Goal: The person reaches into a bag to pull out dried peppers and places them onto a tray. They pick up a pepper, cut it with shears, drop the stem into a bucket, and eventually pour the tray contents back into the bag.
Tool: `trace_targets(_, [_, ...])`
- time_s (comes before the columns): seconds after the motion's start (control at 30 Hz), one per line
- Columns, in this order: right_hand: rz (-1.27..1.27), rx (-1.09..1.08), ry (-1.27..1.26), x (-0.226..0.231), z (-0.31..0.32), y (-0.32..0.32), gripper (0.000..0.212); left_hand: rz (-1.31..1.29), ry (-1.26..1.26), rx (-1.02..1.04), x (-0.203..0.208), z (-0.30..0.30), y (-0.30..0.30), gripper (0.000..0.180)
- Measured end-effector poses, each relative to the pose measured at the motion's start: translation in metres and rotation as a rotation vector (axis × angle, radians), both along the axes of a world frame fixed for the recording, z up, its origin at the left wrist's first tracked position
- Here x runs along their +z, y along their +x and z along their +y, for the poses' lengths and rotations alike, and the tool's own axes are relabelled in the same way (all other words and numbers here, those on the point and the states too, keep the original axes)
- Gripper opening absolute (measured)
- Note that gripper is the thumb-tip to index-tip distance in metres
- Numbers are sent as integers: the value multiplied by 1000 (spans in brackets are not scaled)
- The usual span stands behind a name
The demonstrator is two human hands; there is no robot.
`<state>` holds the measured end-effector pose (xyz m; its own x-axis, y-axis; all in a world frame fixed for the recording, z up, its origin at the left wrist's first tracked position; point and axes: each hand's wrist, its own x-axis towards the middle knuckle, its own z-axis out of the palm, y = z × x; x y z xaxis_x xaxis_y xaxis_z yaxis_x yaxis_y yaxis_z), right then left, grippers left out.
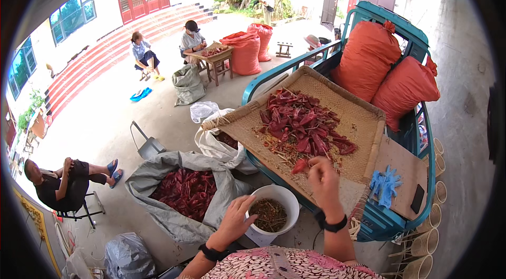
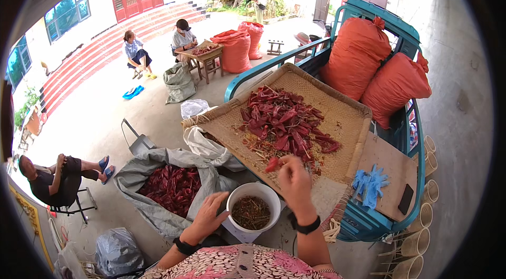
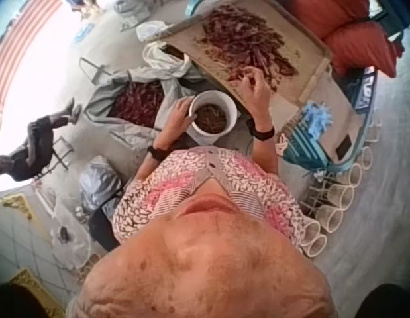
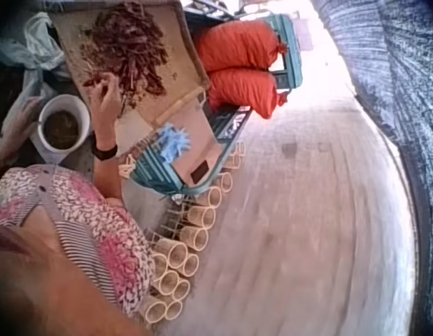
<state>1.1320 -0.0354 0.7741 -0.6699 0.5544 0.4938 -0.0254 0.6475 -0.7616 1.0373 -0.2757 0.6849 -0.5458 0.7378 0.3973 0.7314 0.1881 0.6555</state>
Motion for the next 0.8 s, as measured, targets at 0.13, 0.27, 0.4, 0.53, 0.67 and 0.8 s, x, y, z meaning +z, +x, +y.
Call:
trace_targets(0.13, [-191, 334, -147, -12, -60, -2, 15, 133, 79, -26, 34, 14, -4, 67])
trace_targets(0.27, [-306, 591, -361, -38, -90, -20, 20, -244, 52, -342, 1, 7, -28, 63])
trace_targets(0.4, [-232, 653, -650, -48, -114, -39, 22, -926, 199, -254, -27, -12, -30, 39])
trace_targets(0.53, [-363, 597, -643, -58, -123, -48, 29, -990, -15, -298, -13, -24, -63, 36])
trace_targets(0.67, [-675, 378, 109, -57, -133, -61, 33, -712, 96, -431, -28, -23, -69, 34])
trace_targets(0.8, [-643, 475, 109, -84, -121, -53, 33, -668, -14, -483, -34, -22, -71, 28])
